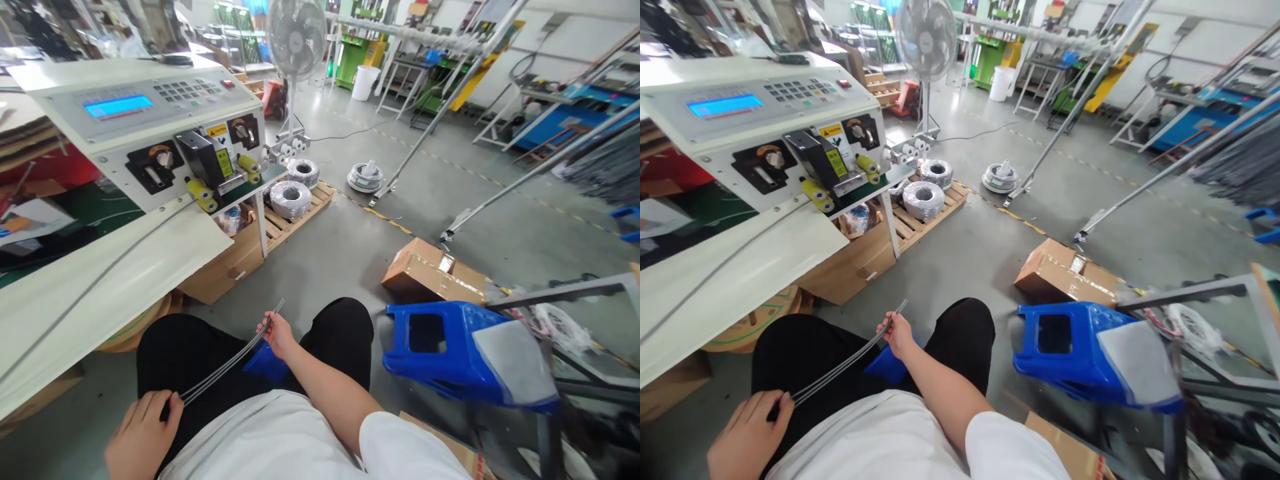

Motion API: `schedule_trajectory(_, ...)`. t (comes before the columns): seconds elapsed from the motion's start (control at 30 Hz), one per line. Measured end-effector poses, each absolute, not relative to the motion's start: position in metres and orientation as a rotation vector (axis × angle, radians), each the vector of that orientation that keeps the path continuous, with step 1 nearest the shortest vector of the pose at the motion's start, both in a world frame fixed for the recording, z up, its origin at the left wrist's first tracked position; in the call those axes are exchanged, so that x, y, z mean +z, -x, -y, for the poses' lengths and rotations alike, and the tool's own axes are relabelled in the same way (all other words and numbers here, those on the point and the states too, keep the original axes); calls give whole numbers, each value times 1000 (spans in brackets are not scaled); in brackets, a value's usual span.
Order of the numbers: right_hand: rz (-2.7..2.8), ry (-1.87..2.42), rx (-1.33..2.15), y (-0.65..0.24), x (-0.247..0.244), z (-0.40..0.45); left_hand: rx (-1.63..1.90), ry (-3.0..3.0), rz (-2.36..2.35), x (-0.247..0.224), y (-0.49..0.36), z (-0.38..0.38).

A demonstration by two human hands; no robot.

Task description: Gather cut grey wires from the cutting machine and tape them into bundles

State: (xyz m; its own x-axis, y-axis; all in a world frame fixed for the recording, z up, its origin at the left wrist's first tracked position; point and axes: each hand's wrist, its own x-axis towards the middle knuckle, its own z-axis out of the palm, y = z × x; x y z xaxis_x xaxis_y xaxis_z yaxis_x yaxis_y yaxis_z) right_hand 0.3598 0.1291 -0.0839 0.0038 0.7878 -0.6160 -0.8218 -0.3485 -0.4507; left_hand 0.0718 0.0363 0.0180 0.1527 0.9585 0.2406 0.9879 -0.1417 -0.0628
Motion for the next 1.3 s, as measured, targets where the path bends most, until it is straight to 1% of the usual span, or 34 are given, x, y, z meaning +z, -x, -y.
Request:
schedule_trajectory(0.1,-35,998,1642,-362,-84,-129,-191,2263,1839,18,-73,-47)
schedule_trajectory(0.17,-27,993,1649,-363,-85,-129,-250,2331,1749,25,-75,-59)
schedule_trajectory(0.33,-24,1026,1696,-363,-90,-130,-468,2311,1539,75,-83,-107)
schedule_trajectory(0.47,-25,1025,1704,-364,-92,-129,-563,2115,1616,121,-92,-149)
schedule_trajectory(0.6,-23,1043,1692,-366,-93,-128,-542,2041,1762,145,-99,-178)
schedule_trajectory(0.83,-13,999,1698,-368,-97,-127,-448,1991,1872,142,-99,-192)
schedule_trajectory(1.1,-4,1022,1725,-368,-94,-131,-364,1988,1963,138,-90,-188)
schedule_trajectory(1.2,8,1022,1738,-368,-94,-133,-327,2051,1940,140,-77,-180)
schedule_trajectory(1.3,48,1003,1732,-367,-92,-134,-387,2148,1819,141,-63,-165)
